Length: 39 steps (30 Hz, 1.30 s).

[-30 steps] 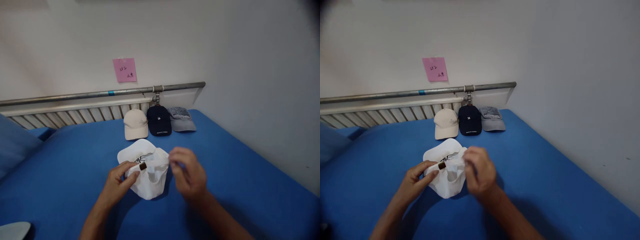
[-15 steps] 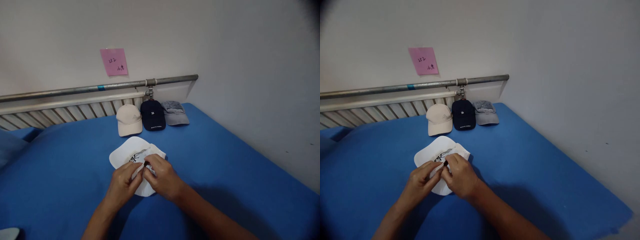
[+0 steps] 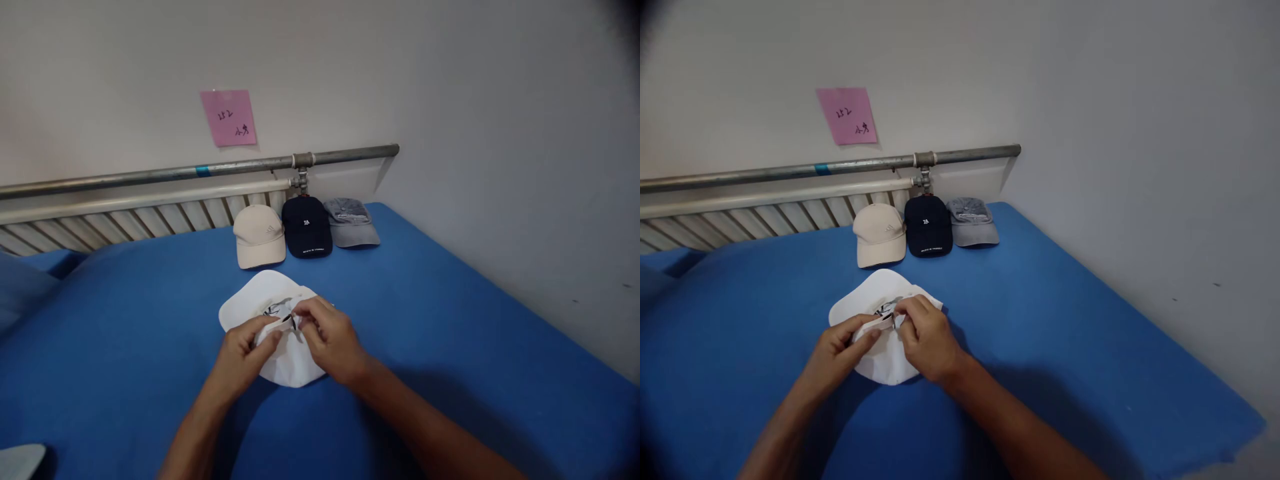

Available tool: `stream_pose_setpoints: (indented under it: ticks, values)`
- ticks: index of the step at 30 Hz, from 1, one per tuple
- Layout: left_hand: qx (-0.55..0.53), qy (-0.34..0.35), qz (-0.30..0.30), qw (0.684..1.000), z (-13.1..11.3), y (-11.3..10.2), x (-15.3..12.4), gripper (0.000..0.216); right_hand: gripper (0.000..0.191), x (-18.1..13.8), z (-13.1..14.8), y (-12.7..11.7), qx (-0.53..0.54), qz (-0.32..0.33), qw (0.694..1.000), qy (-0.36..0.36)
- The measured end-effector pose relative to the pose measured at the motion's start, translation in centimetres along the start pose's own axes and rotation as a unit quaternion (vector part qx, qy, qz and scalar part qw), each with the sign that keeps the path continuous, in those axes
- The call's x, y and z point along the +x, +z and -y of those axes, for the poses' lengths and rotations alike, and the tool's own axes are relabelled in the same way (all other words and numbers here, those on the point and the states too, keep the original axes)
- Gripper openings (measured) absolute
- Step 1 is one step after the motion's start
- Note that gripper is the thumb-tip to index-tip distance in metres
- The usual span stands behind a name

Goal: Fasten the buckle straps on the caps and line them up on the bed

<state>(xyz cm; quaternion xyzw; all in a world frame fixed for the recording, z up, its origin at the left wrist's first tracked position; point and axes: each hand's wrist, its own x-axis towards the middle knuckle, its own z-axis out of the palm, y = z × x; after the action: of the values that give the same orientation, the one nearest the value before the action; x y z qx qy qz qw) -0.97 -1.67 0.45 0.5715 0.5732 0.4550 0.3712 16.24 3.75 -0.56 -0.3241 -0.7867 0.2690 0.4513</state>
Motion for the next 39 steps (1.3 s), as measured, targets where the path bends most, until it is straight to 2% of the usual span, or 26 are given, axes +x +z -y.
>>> stream_pose_setpoints:
  ticks: [3,6,10,15,17,19,20,22,25,26,28,31,35,39]
  values:
    - [-0.049,-0.033,0.036,0.998,0.3,-0.5,0.0,0.025,0.037,0.1,-0.1,-0.2,0.01,0.009,0.999,-0.052]
    - [-0.121,-0.054,0.054,0.99,0.8,-0.9,0.1,0.03,0.04,0.2,-0.3,-0.2,0.04,0.066,0.995,-0.062]
    - [-0.244,-0.085,0.055,0.964,1.4,-1.1,0.2,0.044,0.024,0.4,-0.3,-0.2,0.088,0.09,0.992,-0.015]
    - [-0.207,-0.113,0.088,0.968,1.4,-1.3,0.0,0.023,0.017,0.5,-0.5,0.1,0.119,0.088,0.986,0.07]
    - [-0.19,-0.118,0.088,0.971,1.3,-1.4,-0.1,0.019,0.015,0.6,-0.8,0.1,0.14,0.066,0.978,0.141]
    - [-0.188,-0.098,0.076,0.974,1.3,-1.6,-0.1,0.019,0.011,0.8,-1.1,-0.1,0.194,0.025,0.956,0.219]
    - [-0.188,-0.076,0.061,0.977,1.3,-1.9,0.1,0.02,0.01,1.0,-1.2,-0.4,0.232,-0.003,0.941,0.248]
    - [-0.156,-0.019,-0.006,0.988,1.9,-2.7,0.5,0.022,0.009,1.4,-1.3,-1.0,0.319,-0.067,0.905,0.274]
    - [0.049,0.027,-0.135,0.989,3.6,-4.7,1.2,0.025,0.007,1.9,-1.2,-1.9,0.433,-0.157,0.845,0.273]
    - [0.128,0.026,-0.163,0.978,4.3,-5.4,1.4,0.029,0.007,2.1,-1.2,-2.1,0.457,-0.175,0.828,0.274]
    - [0.196,0.01,-0.187,0.962,5.8,-6.5,1.8,0.037,0.009,2.2,-1.5,-2.5,0.483,-0.194,0.806,0.281]
    - [0.161,0.001,-0.195,0.968,6.9,-7.0,2.4,0.038,0.015,2.5,-2.0,-2.9,0.501,-0.2,0.789,0.295]
    - [0.045,0.01,-0.194,0.98,6.0,-6.1,2.4,0.027,0.023,3.2,-2.4,-3.8,0.494,-0.234,0.773,0.322]
    - [0.021,0.016,-0.232,0.972,4.4,-6.2,0.6,0.021,0.009,4.2,-3.3,-5.3,0.455,-0.307,0.743,0.384]
